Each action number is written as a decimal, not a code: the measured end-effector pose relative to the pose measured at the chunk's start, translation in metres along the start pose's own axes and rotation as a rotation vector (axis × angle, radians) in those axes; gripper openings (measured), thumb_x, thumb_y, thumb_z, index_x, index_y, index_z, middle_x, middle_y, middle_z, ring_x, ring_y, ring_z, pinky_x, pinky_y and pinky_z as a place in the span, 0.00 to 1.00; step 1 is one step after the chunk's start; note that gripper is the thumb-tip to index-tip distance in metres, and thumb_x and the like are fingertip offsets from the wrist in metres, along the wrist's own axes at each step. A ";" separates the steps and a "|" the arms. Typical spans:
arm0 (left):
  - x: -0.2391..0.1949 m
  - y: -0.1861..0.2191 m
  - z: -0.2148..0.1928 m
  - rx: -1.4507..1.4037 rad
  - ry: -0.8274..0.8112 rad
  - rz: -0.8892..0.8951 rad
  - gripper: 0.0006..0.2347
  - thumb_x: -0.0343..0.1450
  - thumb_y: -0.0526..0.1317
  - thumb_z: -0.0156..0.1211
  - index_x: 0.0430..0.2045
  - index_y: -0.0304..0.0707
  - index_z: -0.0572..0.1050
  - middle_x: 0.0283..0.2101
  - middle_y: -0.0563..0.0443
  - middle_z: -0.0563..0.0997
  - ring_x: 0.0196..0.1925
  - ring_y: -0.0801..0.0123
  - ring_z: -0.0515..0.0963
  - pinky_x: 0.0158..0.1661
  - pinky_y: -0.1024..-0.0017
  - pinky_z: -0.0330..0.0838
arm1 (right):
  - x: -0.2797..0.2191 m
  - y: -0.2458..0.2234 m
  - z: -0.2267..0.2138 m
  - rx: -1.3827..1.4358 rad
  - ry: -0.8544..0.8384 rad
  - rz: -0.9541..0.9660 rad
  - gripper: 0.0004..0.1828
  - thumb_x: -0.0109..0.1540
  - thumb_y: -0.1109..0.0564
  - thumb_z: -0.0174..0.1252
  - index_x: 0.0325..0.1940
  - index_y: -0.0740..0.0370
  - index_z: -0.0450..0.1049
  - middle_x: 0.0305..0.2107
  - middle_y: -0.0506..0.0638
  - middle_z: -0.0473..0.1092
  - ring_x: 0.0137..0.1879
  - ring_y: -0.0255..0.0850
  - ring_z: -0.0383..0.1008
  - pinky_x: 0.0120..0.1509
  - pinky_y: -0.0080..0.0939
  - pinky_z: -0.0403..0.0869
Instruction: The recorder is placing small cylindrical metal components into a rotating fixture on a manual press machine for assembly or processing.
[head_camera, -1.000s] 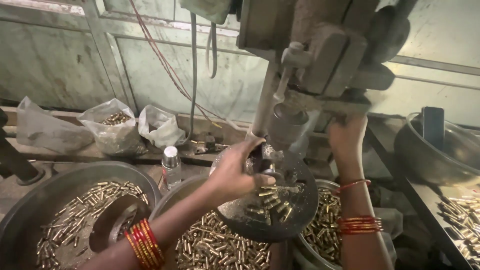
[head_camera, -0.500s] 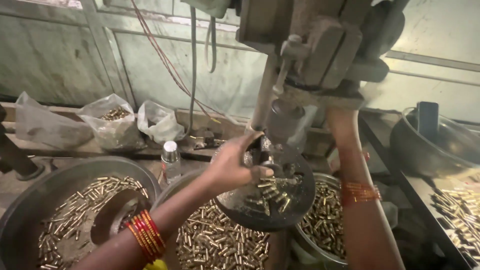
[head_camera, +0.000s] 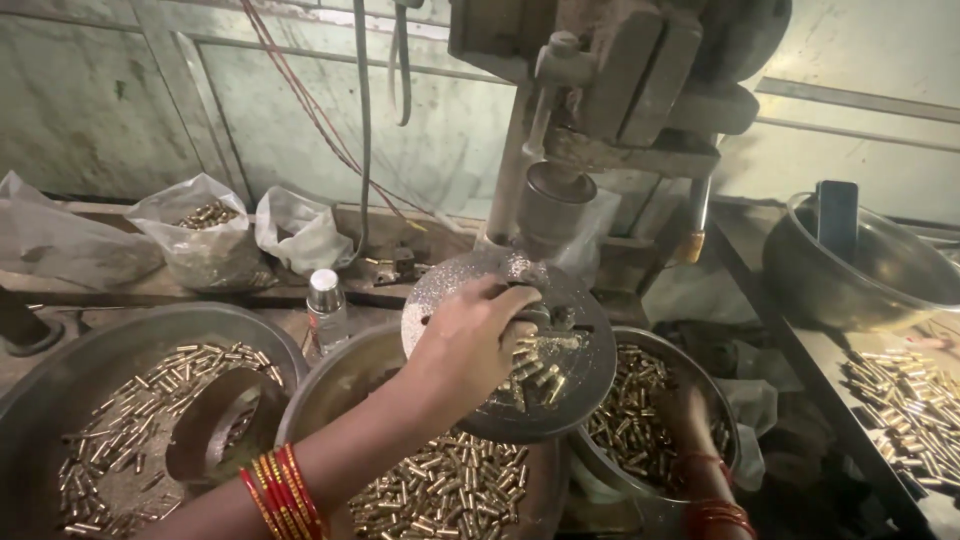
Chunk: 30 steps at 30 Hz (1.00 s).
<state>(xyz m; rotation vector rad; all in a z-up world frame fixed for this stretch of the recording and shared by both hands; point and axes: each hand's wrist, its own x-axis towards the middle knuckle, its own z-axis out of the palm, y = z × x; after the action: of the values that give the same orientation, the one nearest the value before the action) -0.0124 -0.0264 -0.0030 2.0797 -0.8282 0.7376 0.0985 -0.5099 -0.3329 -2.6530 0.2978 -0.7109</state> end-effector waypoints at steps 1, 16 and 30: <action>0.002 0.003 -0.002 0.001 0.000 -0.002 0.14 0.67 0.31 0.64 0.46 0.32 0.78 0.41 0.34 0.81 0.41 0.41 0.80 0.43 0.52 0.75 | 0.004 0.015 0.024 0.000 -0.002 -0.001 0.22 0.59 0.54 0.63 0.56 0.61 0.78 0.45 0.66 0.76 0.51 0.59 0.77 0.55 0.55 0.74; 0.015 0.014 -0.005 -0.103 -0.086 -0.167 0.12 0.63 0.34 0.70 0.40 0.34 0.81 0.40 0.35 0.81 0.40 0.40 0.81 0.41 0.53 0.74 | 0.025 -0.054 0.019 0.261 -0.224 -0.081 0.30 0.50 0.56 0.71 0.56 0.59 0.77 0.48 0.59 0.77 0.53 0.52 0.78 0.56 0.47 0.75; 0.021 0.019 -0.032 -0.253 -0.428 -0.517 0.12 0.64 0.39 0.70 0.41 0.44 0.84 0.39 0.51 0.88 0.36 0.70 0.88 0.40 0.69 0.82 | -0.054 -0.159 -0.074 0.294 -0.282 0.126 0.12 0.58 0.53 0.63 0.45 0.55 0.82 0.28 0.54 0.80 0.32 0.46 0.81 0.39 0.46 0.77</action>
<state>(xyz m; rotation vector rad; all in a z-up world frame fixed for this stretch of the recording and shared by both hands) -0.0207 -0.0169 0.0380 2.1102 -0.5252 -0.0909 0.0307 -0.3719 -0.2322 -2.3882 0.2561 -0.3072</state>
